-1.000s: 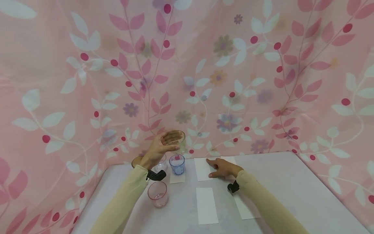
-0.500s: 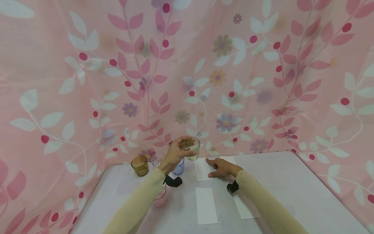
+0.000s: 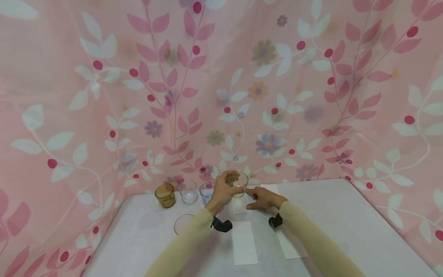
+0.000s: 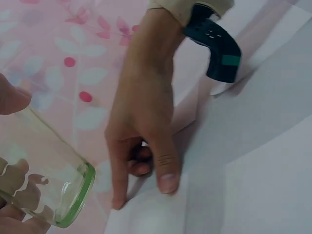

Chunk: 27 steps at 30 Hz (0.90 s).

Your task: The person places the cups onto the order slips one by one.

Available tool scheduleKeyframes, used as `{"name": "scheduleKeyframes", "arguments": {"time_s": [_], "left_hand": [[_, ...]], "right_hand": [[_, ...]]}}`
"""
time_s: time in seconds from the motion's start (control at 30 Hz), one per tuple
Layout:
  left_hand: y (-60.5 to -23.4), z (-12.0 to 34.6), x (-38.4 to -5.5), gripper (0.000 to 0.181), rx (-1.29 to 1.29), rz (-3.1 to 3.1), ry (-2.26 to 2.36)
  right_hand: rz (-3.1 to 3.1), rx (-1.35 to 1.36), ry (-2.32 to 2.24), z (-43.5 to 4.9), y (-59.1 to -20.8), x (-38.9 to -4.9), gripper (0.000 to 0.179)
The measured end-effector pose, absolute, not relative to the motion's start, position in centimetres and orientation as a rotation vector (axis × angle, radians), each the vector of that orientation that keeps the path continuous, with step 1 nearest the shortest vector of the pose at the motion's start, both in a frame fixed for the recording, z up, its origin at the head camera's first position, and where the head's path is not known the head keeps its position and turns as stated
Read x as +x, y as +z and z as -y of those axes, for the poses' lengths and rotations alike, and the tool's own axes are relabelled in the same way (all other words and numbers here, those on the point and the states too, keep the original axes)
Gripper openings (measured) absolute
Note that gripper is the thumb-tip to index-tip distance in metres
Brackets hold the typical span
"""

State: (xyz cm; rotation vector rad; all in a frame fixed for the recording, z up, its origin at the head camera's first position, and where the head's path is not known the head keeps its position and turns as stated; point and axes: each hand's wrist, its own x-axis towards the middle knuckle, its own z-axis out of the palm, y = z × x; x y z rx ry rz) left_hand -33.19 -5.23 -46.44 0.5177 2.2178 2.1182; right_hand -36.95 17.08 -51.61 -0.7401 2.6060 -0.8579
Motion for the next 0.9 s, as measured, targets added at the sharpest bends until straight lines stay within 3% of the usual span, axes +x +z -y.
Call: {"name": "scheduleKeyframes", "arguments": {"time_s": [0.13, 0.9], "left_hand": [[-47.6, 4.3, -33.0, 0.071, 0.503, -2.208, 2.125], [-53.0, 2.3, -34.3, 0.073, 0.286, -2.353, 2.225]], "right_hand": [[-2.639, -0.699, -0.836, -17.0, -51.6, -37.0, 0.038], [-2.644, -0.730, -0.901, -17.0, -51.9, -37.0, 0.031]]}}
